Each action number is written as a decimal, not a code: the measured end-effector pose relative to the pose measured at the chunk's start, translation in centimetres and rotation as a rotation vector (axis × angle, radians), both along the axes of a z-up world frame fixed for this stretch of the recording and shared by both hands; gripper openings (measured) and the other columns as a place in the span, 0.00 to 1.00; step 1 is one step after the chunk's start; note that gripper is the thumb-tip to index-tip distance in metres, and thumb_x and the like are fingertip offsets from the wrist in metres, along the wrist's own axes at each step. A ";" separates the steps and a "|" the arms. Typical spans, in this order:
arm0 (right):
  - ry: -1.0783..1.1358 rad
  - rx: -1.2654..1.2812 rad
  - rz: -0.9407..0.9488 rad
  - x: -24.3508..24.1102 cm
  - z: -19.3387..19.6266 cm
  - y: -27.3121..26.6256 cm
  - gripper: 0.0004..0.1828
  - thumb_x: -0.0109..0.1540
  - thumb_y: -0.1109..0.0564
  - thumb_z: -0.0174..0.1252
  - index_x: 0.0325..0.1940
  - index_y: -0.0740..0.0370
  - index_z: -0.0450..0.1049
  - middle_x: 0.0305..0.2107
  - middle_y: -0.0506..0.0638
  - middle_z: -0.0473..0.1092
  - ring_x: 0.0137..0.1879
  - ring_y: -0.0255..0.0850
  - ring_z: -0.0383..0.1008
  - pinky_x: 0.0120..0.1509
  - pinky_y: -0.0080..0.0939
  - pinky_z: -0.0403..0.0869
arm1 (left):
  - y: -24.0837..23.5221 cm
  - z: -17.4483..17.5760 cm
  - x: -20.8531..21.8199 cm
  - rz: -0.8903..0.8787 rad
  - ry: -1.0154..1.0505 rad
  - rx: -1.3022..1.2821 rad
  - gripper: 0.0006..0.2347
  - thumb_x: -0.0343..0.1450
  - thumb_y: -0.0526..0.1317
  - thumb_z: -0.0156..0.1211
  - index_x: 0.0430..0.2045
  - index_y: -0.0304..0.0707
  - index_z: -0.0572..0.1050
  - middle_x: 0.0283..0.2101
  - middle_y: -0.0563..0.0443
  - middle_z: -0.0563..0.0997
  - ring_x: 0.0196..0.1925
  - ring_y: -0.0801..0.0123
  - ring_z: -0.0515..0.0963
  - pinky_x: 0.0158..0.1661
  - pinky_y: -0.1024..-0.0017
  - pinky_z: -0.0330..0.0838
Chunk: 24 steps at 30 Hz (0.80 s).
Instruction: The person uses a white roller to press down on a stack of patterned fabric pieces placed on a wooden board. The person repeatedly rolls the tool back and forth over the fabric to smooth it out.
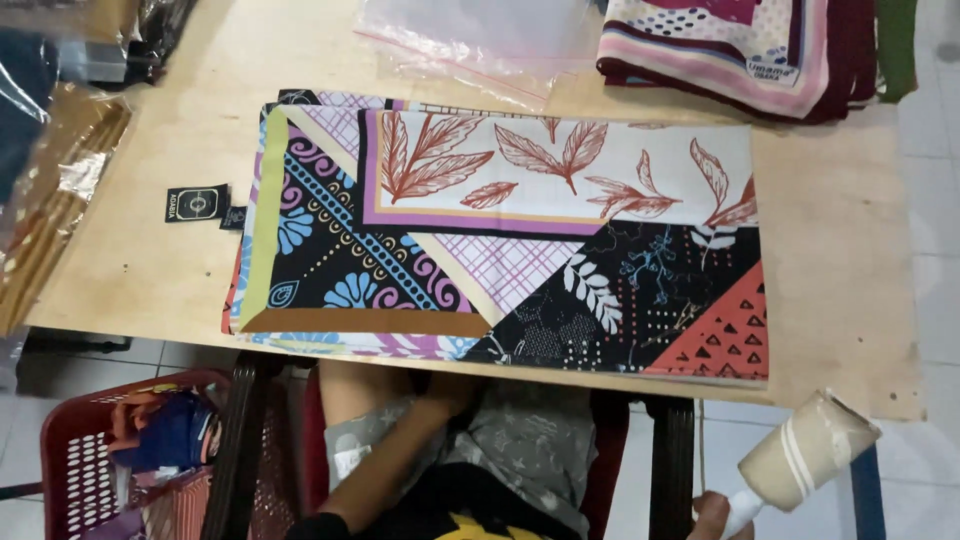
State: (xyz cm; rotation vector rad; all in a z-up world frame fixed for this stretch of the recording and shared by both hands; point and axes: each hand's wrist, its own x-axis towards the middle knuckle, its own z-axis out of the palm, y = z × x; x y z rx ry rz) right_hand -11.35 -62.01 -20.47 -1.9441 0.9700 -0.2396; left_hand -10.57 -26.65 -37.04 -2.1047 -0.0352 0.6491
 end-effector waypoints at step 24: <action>0.001 -0.148 0.369 0.5 8.3 2.7 0.22 0.78 0.44 0.48 0.47 0.67 0.70 0.31 0.53 0.64 0.41 0.45 0.63 0.49 0.47 0.64 | -2.5 10.2 -3.7 0.138 0.252 -0.620 0.38 0.77 0.62 0.38 0.77 0.41 0.34 0.80 0.36 0.39 0.79 0.36 0.39 0.69 0.34 0.20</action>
